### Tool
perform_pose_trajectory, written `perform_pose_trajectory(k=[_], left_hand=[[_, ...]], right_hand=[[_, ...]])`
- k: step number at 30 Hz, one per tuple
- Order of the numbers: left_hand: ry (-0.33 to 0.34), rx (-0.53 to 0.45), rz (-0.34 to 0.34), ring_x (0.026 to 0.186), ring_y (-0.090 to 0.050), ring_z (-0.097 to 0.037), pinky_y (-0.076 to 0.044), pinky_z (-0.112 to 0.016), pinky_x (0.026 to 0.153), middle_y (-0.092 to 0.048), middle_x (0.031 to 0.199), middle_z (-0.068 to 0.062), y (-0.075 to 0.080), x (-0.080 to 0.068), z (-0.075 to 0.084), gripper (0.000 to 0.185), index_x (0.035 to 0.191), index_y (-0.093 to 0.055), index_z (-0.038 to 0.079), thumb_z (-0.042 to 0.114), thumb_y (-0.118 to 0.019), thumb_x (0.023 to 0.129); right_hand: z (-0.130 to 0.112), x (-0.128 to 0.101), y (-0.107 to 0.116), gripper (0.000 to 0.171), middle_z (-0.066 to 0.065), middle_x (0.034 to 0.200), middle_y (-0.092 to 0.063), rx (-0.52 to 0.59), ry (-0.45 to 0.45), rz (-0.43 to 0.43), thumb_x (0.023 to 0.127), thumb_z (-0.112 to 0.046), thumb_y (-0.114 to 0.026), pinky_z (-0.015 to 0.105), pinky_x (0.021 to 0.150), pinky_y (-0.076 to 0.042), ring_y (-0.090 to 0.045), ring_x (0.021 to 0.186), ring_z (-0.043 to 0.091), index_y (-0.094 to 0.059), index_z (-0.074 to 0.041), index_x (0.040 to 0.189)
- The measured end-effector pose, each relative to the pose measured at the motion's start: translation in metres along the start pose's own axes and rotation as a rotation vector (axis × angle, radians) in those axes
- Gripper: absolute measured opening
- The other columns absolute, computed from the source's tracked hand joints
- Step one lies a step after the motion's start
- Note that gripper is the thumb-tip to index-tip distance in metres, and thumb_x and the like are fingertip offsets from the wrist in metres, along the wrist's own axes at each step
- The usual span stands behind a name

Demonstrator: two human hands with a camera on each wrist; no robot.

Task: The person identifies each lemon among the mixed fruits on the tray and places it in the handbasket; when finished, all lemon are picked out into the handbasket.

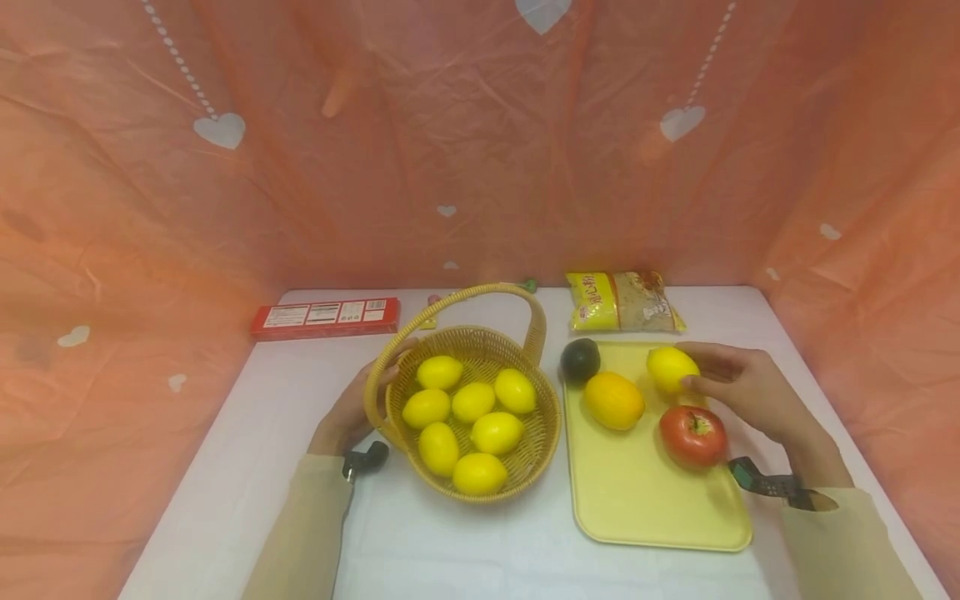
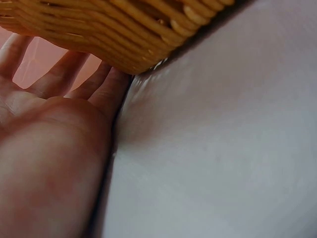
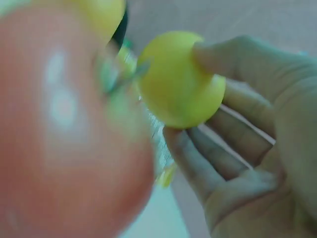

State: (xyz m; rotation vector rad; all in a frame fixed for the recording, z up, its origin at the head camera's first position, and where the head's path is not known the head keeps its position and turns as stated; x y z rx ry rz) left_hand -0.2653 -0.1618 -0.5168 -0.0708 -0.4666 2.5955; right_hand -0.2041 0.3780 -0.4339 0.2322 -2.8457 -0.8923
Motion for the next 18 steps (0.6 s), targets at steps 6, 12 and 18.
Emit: perform_pose_trajectory(k=[6, 12, 18], left_hand=[[-0.001, -0.005, 0.005, 0.14, -0.059, -0.009, -0.054, -0.026, 0.117, -0.048, 0.168, -0.002, 0.002, 0.001, 0.0, 0.055, 0.172, -0.035, 0.009, 0.004, -0.032, 0.117], [0.02, -0.008, 0.026, 0.141, -0.059, -0.01, -0.053, -0.026, 0.118, -0.046, 0.169, -0.004, 0.001, 0.0, 0.0, 0.055, 0.171, -0.037, 0.011, 0.004, -0.032, 0.117], [0.022, -0.008, 0.019, 0.141, -0.059, -0.01, -0.053, -0.027, 0.118, -0.045, 0.171, -0.006, -0.001, 0.0, 0.0, 0.055, 0.172, -0.036, 0.011, 0.004, -0.032, 0.117]], right_hand=[[-0.044, -0.004, -0.021, 0.05, -0.016, 0.137, -0.075, 0.172, 0.144, -0.087, 0.099, 0.014, -0.068, 0.016, 0.087, -0.064, -0.075, 0.112, 0.002, -0.063, 0.006, 0.148], [-0.077, -0.001, -0.057, 0.052, -0.006, 0.143, -0.074, 0.275, 0.234, -0.217, 0.096, 0.018, -0.069, 0.021, 0.094, -0.065, -0.075, 0.12, 0.008, -0.064, 0.007, 0.146], [-0.099, 0.005, -0.101, 0.051, 0.005, 0.147, -0.073, 0.386, 0.267, -0.417, 0.098, 0.013, -0.071, 0.029, 0.101, -0.065, -0.072, 0.129, 0.012, -0.065, 0.004, 0.147]])
Point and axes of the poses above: each hand's wrist, its own x-axis towards the middle knuckle, its own y-axis out of the back of the hand, z = x × y, the point moved 5 cm from there along x, towards the middle knuckle
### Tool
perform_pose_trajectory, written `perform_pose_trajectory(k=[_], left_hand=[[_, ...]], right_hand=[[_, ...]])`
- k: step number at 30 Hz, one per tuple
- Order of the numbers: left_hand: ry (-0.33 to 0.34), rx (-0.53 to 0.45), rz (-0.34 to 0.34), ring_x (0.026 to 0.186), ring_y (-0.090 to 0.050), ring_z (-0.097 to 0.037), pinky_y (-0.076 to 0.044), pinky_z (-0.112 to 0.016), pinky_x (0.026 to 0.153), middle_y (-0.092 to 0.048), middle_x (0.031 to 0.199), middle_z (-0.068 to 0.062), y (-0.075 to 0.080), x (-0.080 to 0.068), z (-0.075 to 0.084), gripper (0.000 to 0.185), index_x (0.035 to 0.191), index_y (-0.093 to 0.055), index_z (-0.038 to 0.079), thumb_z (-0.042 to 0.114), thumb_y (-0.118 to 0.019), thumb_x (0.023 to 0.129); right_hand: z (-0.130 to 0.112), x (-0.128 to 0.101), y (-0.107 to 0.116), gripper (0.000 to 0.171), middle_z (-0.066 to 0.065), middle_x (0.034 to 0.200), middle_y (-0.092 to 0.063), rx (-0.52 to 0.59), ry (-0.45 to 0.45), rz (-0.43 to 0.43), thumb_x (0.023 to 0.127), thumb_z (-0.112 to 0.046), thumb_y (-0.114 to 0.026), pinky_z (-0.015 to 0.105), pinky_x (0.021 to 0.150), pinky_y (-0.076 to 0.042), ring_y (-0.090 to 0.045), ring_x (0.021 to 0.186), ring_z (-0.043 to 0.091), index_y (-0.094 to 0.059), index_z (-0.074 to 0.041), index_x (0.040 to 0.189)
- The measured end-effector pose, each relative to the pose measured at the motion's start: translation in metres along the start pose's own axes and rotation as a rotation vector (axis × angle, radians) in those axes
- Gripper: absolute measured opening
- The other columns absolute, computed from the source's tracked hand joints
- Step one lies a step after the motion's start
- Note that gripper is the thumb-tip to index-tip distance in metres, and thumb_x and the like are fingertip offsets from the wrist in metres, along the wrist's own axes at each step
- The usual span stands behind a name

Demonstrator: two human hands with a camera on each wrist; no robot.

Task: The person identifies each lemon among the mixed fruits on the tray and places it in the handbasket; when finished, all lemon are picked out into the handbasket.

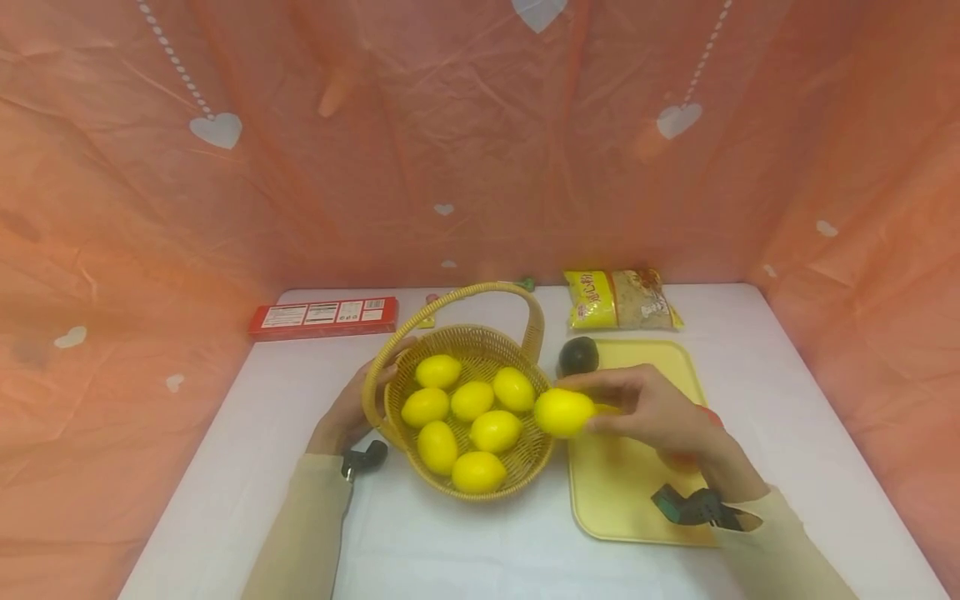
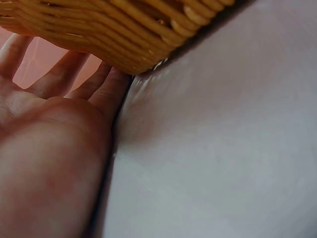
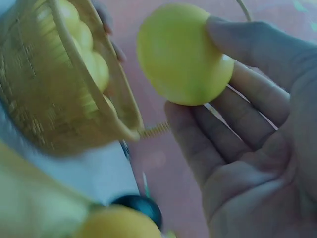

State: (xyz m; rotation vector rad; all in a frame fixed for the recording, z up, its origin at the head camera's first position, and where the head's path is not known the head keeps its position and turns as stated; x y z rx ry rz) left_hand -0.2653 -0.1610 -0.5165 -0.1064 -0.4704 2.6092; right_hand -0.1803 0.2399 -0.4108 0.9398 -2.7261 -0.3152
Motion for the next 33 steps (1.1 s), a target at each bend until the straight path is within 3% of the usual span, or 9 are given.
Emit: perform_pose_trajectory(k=[3, 7, 10, 13, 23, 28, 33], left_hand=[[0.002, 0.001, -0.004, 0.141, -0.059, -0.01, -0.053, -0.027, 0.118, -0.044, 0.171, -0.005, 0.0, 0.0, 0.0, 0.055, 0.172, -0.035, 0.011, 0.005, -0.032, 0.118], [0.008, 0.003, 0.0, 0.138, -0.061, -0.009, -0.054, -0.026, 0.117, -0.045, 0.17, -0.004, 0.001, 0.0, 0.0, 0.055, 0.172, -0.034, 0.01, 0.005, -0.033, 0.118], [0.007, 0.002, 0.0, 0.138, -0.061, -0.009, -0.054, -0.026, 0.116, -0.047, 0.169, -0.003, 0.002, 0.0, -0.001, 0.054, 0.172, -0.035, 0.011, 0.005, -0.033, 0.118], [0.001, -0.003, -0.003, 0.139, -0.061, -0.009, -0.055, -0.025, 0.116, -0.048, 0.168, -0.002, 0.003, 0.001, -0.001, 0.054, 0.172, -0.036, 0.011, 0.005, -0.033, 0.118], [0.005, 0.001, 0.022, 0.138, -0.061, -0.009, -0.054, -0.025, 0.117, -0.049, 0.168, 0.0, 0.004, 0.0, -0.001, 0.055, 0.171, -0.037, 0.011, 0.004, -0.034, 0.117], [0.0, -0.005, 0.024, 0.138, -0.061, -0.009, -0.054, -0.025, 0.117, -0.048, 0.168, 0.001, 0.004, 0.0, -0.001, 0.055, 0.172, -0.036, 0.011, 0.004, -0.033, 0.117], [0.002, -0.007, 0.011, 0.136, -0.062, -0.008, -0.055, -0.024, 0.115, -0.049, 0.168, 0.002, 0.002, 0.0, -0.001, 0.054, 0.173, -0.032, 0.008, 0.005, -0.033, 0.118]], right_hand=[[0.002, 0.011, -0.017, 0.048, 0.006, 0.146, -0.073, -0.027, -0.029, -0.067, 0.1, 0.004, -0.075, 0.025, 0.108, -0.06, -0.067, 0.135, 0.009, -0.07, -0.005, 0.146], [0.003, 0.023, -0.034, 0.044, 0.0, 0.143, -0.075, -0.224, -0.011, -0.125, 0.1, -0.014, -0.081, 0.018, 0.114, -0.052, -0.065, 0.138, 0.007, -0.074, -0.016, 0.143], [0.001, 0.033, -0.044, 0.043, -0.003, 0.141, -0.076, -0.359, 0.012, -0.168, 0.1, -0.022, -0.083, 0.022, 0.114, -0.054, -0.068, 0.134, 0.011, -0.075, -0.017, 0.142], [0.002, 0.042, -0.055, 0.043, -0.004, 0.14, -0.076, -0.428, -0.001, -0.219, 0.099, -0.022, -0.083, 0.029, 0.111, -0.059, -0.07, 0.13, 0.014, -0.076, -0.019, 0.141], [0.004, 0.053, -0.082, 0.049, -0.008, 0.138, -0.076, -0.444, 0.018, -0.254, 0.092, -0.012, -0.087, 0.035, 0.114, -0.059, -0.071, 0.13, 0.014, -0.077, -0.02, 0.139], [-0.002, 0.052, -0.079, 0.048, -0.004, 0.137, -0.077, -0.478, 0.018, -0.248, 0.092, -0.013, -0.087, 0.037, 0.113, -0.06, -0.072, 0.129, 0.016, -0.077, -0.015, 0.139], [-0.005, 0.046, -0.066, 0.046, 0.0, 0.136, -0.078, -0.447, 0.039, -0.16, 0.095, -0.019, -0.086, 0.034, 0.114, -0.059, -0.072, 0.13, 0.019, -0.076, -0.013, 0.139]])
Point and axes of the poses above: each hand's wrist, its own x-axis towards the middle knuckle, its own y-axis out of the back of the hand, z = x × y, the point moved 5 cm from there along x, towards the middle knuckle
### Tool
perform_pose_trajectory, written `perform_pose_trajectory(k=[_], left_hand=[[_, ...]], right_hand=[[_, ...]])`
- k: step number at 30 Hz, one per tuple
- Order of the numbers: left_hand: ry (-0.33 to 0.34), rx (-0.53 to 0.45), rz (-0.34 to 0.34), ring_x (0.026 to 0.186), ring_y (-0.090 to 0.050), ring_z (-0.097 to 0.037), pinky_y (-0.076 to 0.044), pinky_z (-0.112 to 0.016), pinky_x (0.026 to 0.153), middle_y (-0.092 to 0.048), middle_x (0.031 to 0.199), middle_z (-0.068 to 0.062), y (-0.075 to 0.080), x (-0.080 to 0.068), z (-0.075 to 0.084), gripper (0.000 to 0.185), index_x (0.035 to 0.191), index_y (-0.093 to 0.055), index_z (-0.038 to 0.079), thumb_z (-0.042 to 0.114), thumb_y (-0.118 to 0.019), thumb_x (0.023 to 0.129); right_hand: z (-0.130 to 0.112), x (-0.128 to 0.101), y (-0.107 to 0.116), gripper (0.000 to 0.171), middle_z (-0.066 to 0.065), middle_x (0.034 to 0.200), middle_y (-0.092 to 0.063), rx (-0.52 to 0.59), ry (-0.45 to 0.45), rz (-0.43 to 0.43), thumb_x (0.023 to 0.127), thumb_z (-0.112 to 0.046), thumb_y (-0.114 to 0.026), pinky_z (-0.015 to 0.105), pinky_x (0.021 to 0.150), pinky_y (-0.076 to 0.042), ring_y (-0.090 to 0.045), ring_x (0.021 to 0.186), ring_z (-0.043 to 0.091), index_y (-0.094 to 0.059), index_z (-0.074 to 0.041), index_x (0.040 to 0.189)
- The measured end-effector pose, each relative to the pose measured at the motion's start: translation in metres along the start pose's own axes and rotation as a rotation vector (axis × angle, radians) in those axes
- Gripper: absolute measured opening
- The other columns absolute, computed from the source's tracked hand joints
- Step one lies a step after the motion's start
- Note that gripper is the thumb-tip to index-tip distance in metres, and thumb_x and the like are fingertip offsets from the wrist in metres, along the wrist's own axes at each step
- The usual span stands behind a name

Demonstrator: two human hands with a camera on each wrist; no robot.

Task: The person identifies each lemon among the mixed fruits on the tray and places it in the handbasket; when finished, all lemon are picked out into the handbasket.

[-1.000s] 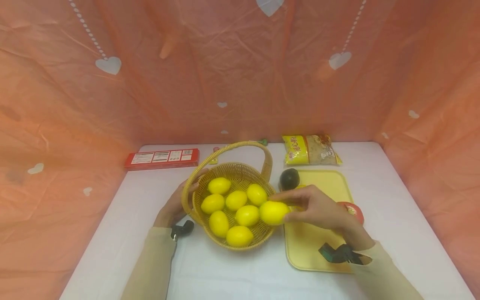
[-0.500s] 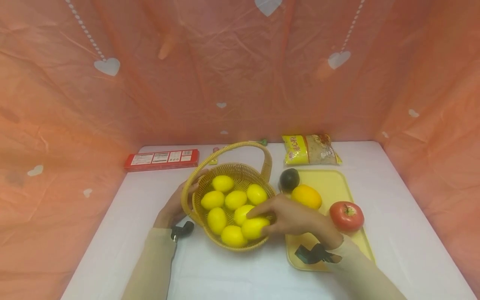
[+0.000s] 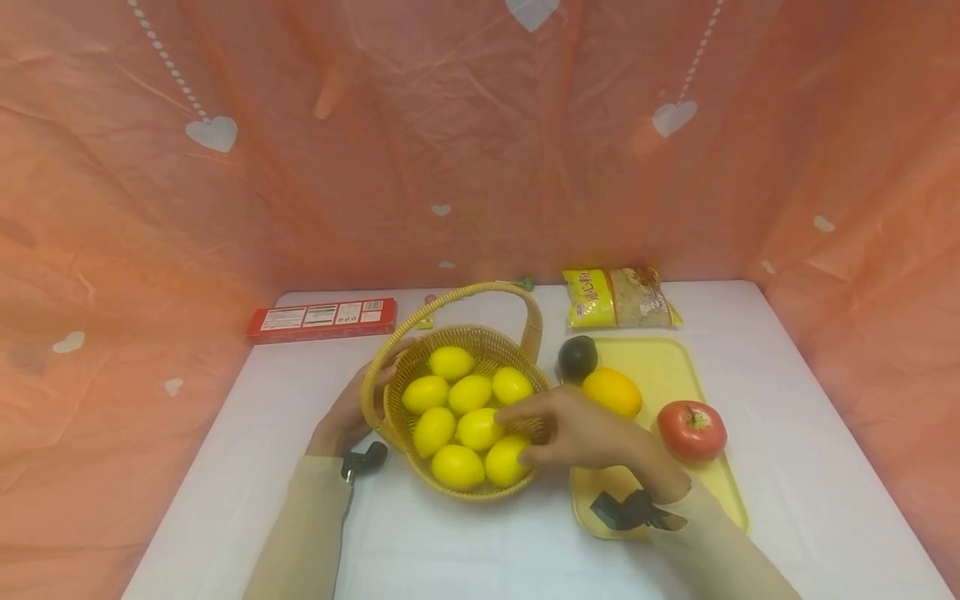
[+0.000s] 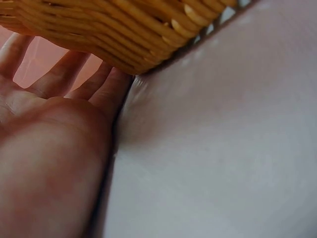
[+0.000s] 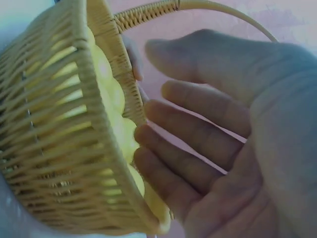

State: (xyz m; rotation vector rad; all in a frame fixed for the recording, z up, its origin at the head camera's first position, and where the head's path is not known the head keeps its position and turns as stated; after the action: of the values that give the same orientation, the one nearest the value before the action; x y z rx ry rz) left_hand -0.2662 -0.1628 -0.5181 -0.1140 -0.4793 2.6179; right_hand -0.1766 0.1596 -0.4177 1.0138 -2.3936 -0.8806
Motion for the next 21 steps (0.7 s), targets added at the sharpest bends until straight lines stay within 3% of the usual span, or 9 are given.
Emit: perform_pose_trajectory(k=[6, 10, 12, 17, 21], left_hand=[[0.012, 0.029, 0.025, 0.136, -0.061, -0.01, -0.055, -0.025, 0.116, -0.049, 0.168, -0.001, 0.002, 0.0, 0.003, 0.053, 0.171, -0.037, 0.01, 0.007, -0.036, 0.118], [0.001, 0.152, 0.073, 0.143, -0.058, -0.015, -0.054, -0.026, 0.117, -0.047, 0.17, -0.007, 0.004, -0.007, 0.019, 0.052, 0.169, -0.041, 0.009, 0.01, -0.041, 0.117], [-0.024, 0.251, 0.102, 0.148, -0.056, -0.023, -0.052, -0.029, 0.12, -0.047, 0.17, -0.012, 0.004, -0.013, 0.035, 0.052, 0.168, -0.043, 0.008, 0.01, -0.044, 0.116], [-0.128, 0.496, 0.167, 0.151, -0.051, -0.039, -0.051, -0.04, 0.124, -0.05, 0.166, -0.021, -0.002, -0.03, 0.086, 0.048, 0.164, -0.048, 0.005, 0.011, -0.047, 0.116], [-0.228, 0.7, 0.236, 0.144, -0.058, -0.022, -0.052, -0.021, 0.117, -0.056, 0.163, -0.016, -0.014, -0.047, 0.136, 0.046, 0.161, -0.054, 0.009, 0.01, -0.052, 0.115]], right_hand=[[0.007, -0.008, 0.014, 0.043, 0.002, 0.136, -0.078, 0.06, 0.003, 0.108, 0.097, -0.013, -0.085, 0.027, 0.111, -0.059, -0.072, 0.129, 0.012, -0.077, -0.016, 0.139], [0.011, -0.013, 0.023, 0.044, 0.016, 0.14, -0.075, 0.169, -0.005, 0.165, 0.098, -0.005, -0.081, 0.024, 0.111, -0.058, -0.069, 0.131, 0.008, -0.074, -0.008, 0.142], [0.012, -0.017, 0.028, 0.044, 0.022, 0.143, -0.072, 0.239, -0.025, 0.191, 0.1, -0.002, -0.078, 0.024, 0.113, -0.057, -0.069, 0.133, 0.011, -0.071, -0.003, 0.143], [0.011, -0.03, 0.048, 0.043, 0.012, 0.143, -0.074, 0.328, -0.038, 0.332, 0.101, 0.005, -0.072, 0.021, 0.114, -0.054, -0.068, 0.135, 0.013, -0.071, -0.002, 0.143], [0.002, -0.044, 0.072, 0.04, 0.007, 0.134, -0.078, 0.31, 0.057, 0.548, 0.097, 0.017, -0.068, 0.02, 0.111, -0.057, -0.072, 0.127, 0.012, -0.071, 0.008, 0.135]])
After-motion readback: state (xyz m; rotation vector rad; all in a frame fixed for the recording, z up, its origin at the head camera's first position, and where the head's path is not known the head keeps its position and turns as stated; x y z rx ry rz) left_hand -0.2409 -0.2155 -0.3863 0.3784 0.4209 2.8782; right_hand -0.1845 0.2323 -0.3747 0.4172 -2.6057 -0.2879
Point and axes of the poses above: each hand's wrist, its own x-axis towards the middle knuckle, its own y-axis out of the back of the hand, z = x × y, the point moved 5 cm from there along x, towards the middle knuckle
